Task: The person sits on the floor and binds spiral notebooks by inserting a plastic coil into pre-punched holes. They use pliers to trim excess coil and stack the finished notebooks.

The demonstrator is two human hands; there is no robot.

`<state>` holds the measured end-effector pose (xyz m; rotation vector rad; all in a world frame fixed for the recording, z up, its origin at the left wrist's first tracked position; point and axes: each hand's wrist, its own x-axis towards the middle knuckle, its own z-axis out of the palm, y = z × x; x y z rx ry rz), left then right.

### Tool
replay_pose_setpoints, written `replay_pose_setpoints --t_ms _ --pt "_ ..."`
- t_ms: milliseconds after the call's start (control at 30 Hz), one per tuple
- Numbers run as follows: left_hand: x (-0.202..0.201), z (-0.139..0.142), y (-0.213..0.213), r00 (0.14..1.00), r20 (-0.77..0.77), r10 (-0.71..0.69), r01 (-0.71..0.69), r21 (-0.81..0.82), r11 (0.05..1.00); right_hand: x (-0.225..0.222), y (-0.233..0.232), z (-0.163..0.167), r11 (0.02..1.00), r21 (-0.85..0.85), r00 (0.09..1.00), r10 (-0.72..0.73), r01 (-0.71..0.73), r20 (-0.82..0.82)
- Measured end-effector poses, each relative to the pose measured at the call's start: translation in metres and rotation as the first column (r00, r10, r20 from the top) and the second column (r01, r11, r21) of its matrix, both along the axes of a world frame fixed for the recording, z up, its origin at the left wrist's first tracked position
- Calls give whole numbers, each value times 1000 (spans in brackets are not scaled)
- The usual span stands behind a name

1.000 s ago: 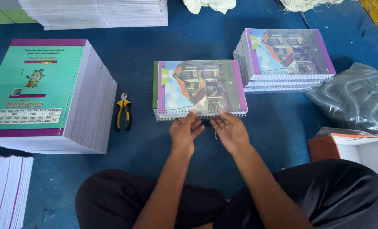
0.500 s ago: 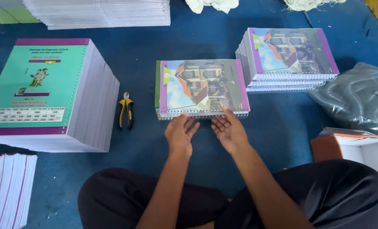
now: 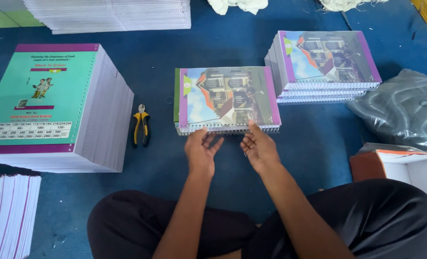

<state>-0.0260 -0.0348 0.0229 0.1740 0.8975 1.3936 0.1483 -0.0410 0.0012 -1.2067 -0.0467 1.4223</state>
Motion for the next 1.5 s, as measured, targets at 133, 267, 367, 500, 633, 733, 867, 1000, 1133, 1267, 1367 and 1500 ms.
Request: replay_pose_setpoints --t_ms 133,267,367,500,633,733,867,1000,1133,1267,1367,1500 --pt "-1 -5 -1 999 -37 0 2 59 998 -1 0 2 1000 6 994 3 -2 -112" --pt "1 -3 4 987 -159 -3 -4 -43 999 2 -5 6 984 174 986 -10 39 -165" --pt "4 3 10 974 -226 -28 -10 -164 986 2 -7 8 969 243 993 -16 45 -119" --pt "4 8 9 977 -198 -85 30 -266 963 3 -8 8 986 166 1000 -25 28 -18" --pt "1 6 1 996 -30 -85 81 -97 992 1 0 4 999 1 999 -47 47 12" --pt "-3 2 2 996 -27 -88 88 -10 996 0 2 2 999 -26 998 -34 33 -48" --pt "-3 2 8 983 -152 -101 93 -59 994 6 -1 3 995 63 987 -63 73 -151" --pt "0 8 12 949 -286 -136 73 -223 972 13 -2 2 977 195 983 -50 84 -175" --pt "-3 14 12 959 -253 -126 63 -240 969 16 2 3 996 76 994 -43 51 -99" --pt "-22 14 14 977 -211 11 -45 -157 987 23 5 6 997 28 991 -70 74 -112" --pt "-39 14 19 972 -221 81 -108 -113 988 31 6 5 992 38 990 -119 122 -80" --pt "-48 21 20 946 -311 92 -101 -11 995 52 4 12 983 60 985 -171 173 -34"
